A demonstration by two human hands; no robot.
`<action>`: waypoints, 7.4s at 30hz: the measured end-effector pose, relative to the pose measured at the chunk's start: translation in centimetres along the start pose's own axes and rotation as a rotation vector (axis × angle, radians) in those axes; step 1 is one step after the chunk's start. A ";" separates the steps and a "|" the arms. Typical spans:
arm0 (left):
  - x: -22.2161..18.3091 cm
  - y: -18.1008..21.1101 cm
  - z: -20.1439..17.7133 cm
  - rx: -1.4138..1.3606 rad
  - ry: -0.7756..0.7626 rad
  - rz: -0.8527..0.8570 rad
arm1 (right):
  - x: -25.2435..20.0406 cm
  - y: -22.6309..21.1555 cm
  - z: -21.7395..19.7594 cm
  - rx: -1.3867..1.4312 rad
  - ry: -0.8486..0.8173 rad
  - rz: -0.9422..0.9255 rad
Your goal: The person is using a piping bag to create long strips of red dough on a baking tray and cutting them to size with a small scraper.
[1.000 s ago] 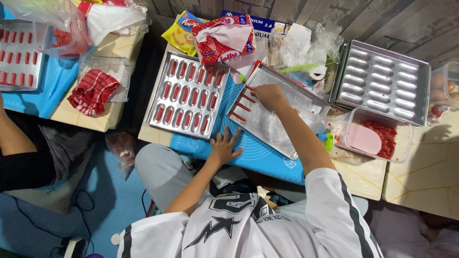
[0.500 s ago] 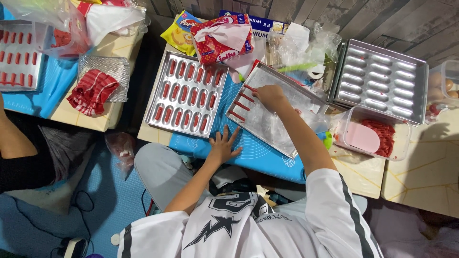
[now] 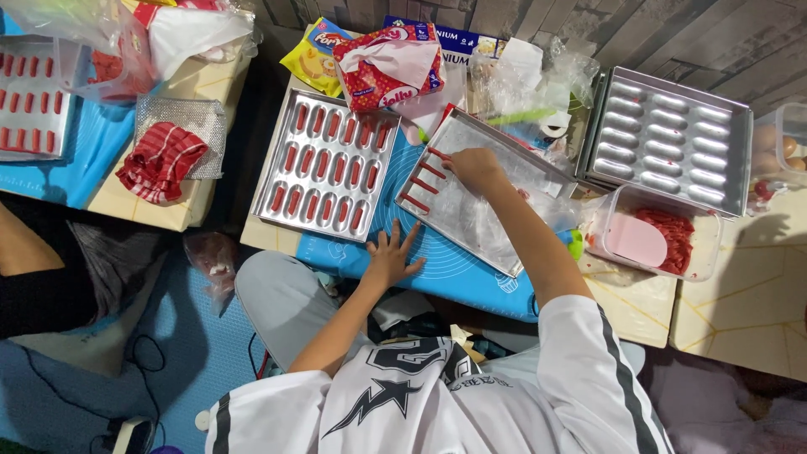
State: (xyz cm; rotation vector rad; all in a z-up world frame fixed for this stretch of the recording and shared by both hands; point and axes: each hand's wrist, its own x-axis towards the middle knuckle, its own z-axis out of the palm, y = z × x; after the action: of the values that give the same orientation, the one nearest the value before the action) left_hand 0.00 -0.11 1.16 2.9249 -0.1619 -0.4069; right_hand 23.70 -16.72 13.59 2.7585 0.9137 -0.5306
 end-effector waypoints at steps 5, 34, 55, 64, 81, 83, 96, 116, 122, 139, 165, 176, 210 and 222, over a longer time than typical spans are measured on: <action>0.3 -0.3 0.9 -0.025 0.017 0.007 | 0.0 -0.1 -0.2 -0.032 -0.006 0.000; 0.7 -0.5 3.6 0.031 0.335 0.053 | -1.4 0.3 -0.6 -0.096 -0.074 -0.017; 0.6 -0.4 3.3 0.081 0.361 0.049 | -2.3 1.2 0.3 -0.034 -0.044 -0.028; 0.7 -0.4 3.2 0.014 0.235 0.031 | -3.2 0.8 -0.7 -0.057 -0.075 -0.013; 1.0 -0.6 3.8 0.014 0.267 0.034 | -5.3 0.3 -2.0 0.004 -0.149 0.077; 1.1 -0.7 4.1 -0.005 0.267 0.037 | -5.4 0.7 -1.4 0.024 -0.133 0.085; 1.3 -0.9 5.1 -0.043 0.251 0.048 | -7.2 3.7 2.6 0.250 -0.056 0.063; -5.7 0.6 3.7 0.114 0.694 0.137 | -9.1 5.8 8.3 0.305 0.162 0.147; -5.9 1.0 4.7 0.067 0.671 0.097 | -7.2 6.2 12.0 0.189 0.329 0.163; -7.1 2.0 2.1 0.034 0.639 0.094 | -8.7 3.8 11.2 0.206 0.319 0.299; -3.1 -0.8 1.0 0.085 -0.242 0.138 | -8.1 3.9 11.6 0.316 0.366 0.313; 6.9 -0.2 -1.2 0.355 -0.351 0.307 | -8.3 3.8 10.4 0.490 0.311 0.382; 2.4 1.1 -3.7 0.309 -0.287 0.471 | -8.0 5.7 9.3 0.353 0.263 0.434; 4.2 -0.1 -4.4 0.261 0.162 0.571 | -9.4 5.3 6.3 0.790 0.303 0.425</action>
State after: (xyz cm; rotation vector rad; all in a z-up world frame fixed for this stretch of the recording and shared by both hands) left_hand 5.26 0.20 4.22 2.9491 -1.0593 -0.0584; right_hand 18.16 -27.83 11.86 3.6749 0.1143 -0.4689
